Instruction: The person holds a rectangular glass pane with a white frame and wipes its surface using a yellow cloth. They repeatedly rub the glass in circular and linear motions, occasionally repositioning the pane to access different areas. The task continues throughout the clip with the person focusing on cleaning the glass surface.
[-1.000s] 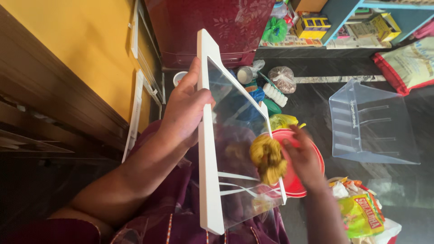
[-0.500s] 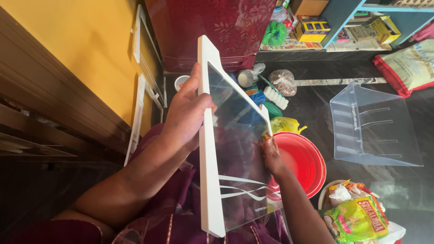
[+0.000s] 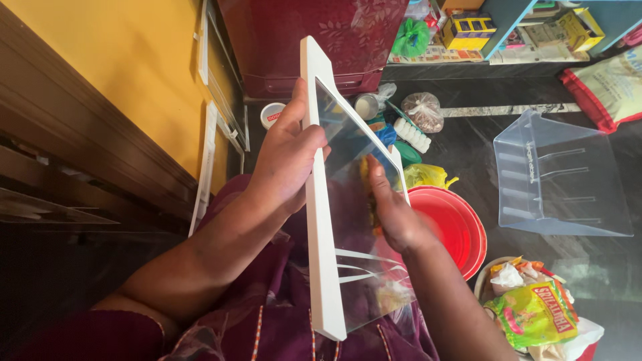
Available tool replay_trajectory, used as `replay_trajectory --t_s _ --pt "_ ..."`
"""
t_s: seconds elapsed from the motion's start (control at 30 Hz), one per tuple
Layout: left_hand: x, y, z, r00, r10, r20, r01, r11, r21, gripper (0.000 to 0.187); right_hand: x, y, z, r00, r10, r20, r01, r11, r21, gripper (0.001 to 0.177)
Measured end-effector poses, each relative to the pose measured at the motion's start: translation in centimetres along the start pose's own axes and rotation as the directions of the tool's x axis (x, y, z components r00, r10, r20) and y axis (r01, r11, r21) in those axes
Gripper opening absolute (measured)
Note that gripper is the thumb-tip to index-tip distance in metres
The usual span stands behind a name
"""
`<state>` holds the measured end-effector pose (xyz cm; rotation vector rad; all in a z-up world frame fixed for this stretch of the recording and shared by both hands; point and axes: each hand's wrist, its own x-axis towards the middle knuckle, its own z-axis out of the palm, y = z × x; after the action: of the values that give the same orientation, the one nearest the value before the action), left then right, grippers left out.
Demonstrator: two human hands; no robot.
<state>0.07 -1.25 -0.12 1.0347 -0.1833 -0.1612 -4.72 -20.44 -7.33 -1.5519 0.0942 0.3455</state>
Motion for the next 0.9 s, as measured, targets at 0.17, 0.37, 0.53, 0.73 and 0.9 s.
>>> replay_trajectory --t_s 0.17,0.37,0.53,0.73,0.9 --pt "-0.5 1.4 0.9 0.994 -0.078 -0.072 0.075 0.996 -0.041 0.087 -3.7 -4.1 2.8 0.898 -0.361 0.253 0.391 0.917 -0.079 0.071" --pt "-0.4 0.8 -0.3 0.999 0.006 0.05 -0.002 0.997 -0.071 0.087 0.0 -1.8 2.2 0.881 -0.447 0.159 0.461 0.73 -0.504 0.063" --pt "-0.5 0.5 -0.8 0.999 -0.032 0.027 0.034 0.997 -0.071 0.089 4.3 3.6 -1.6 0.947 -0.319 0.044 0.286 0.772 -0.568 0.063" --pt "-0.6 0.7 -0.5 0.997 -0.075 -0.004 0.075 0.997 -0.028 0.09 8.0 11.9 -8.0 0.978 -0.082 -0.193 0.0 0.92 -0.392 0.067" --pt "-0.3 0.2 -0.3 0.997 -0.071 -0.036 0.072 0.997 0.003 0.088 7.5 13.0 -8.9 0.9 0.295 -0.321 -0.335 0.939 -0.076 0.072"
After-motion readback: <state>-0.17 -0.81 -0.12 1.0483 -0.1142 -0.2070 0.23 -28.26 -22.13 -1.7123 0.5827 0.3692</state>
